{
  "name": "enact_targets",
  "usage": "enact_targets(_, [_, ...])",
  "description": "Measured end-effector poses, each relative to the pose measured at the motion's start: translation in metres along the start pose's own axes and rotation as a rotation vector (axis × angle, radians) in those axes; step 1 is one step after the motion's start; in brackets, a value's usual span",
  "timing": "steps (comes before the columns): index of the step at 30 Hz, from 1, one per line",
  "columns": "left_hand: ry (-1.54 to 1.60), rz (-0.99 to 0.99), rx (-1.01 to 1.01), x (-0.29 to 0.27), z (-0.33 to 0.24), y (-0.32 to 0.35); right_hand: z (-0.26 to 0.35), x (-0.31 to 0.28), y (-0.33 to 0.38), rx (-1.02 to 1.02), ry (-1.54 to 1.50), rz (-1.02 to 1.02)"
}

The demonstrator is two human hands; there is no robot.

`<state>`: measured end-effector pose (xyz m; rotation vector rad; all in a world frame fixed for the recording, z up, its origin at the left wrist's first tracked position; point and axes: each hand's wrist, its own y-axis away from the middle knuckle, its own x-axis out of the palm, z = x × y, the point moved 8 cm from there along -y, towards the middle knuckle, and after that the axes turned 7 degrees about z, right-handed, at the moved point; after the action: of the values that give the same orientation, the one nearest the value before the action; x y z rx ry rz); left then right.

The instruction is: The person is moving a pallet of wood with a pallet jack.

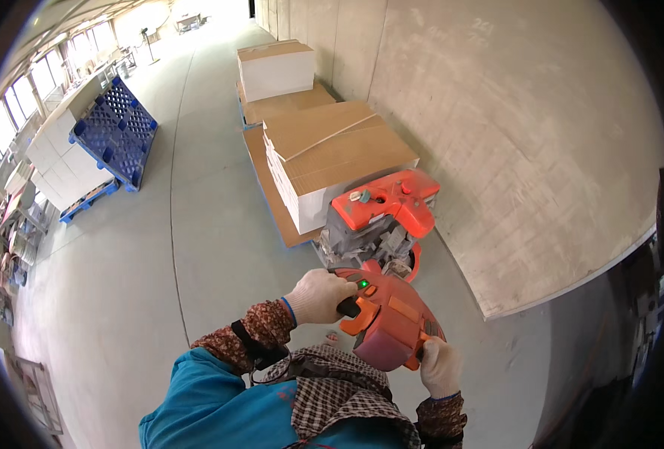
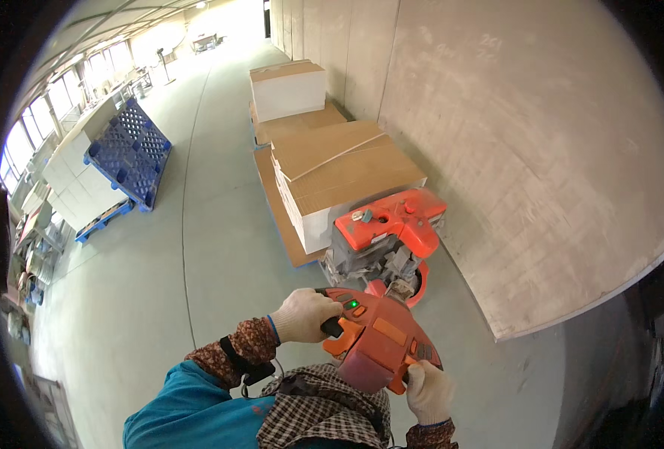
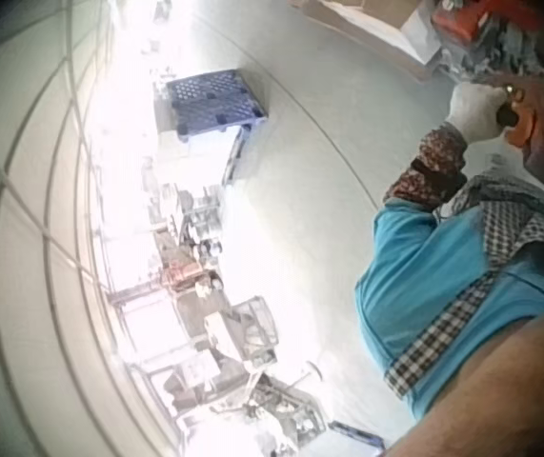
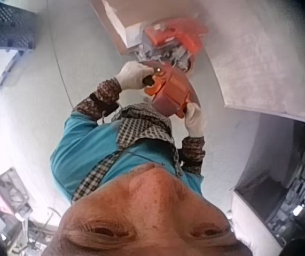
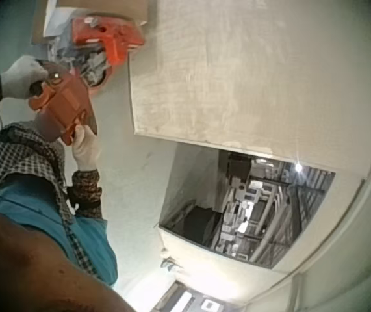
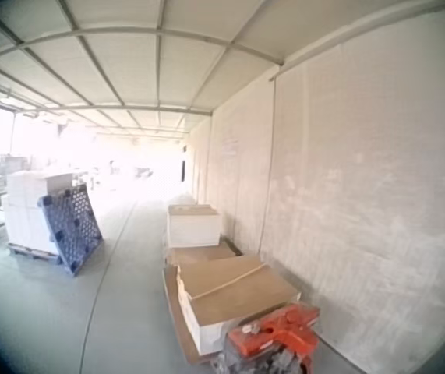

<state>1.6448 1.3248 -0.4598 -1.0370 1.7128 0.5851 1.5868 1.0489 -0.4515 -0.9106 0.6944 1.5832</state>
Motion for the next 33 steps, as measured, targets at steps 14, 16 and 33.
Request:
enact_targets(14, [-0.046,0.026,-0.151,0.033,-0.036,-0.072,-0.079,-0.034,-0.044,0.015,-0.074,0.498])
enact_targets(16, [-0.039,0.018,-0.171,0.030,-0.035,-0.070,-0.087,-0.029,-0.053,0.023,-0.125,0.593])
enact_targets(33, [-0.107,-0.176,-0.201,0.055,-0.008,-0.035,-0.087,0.026,-0.068,-0.034,-0.068,0.735])
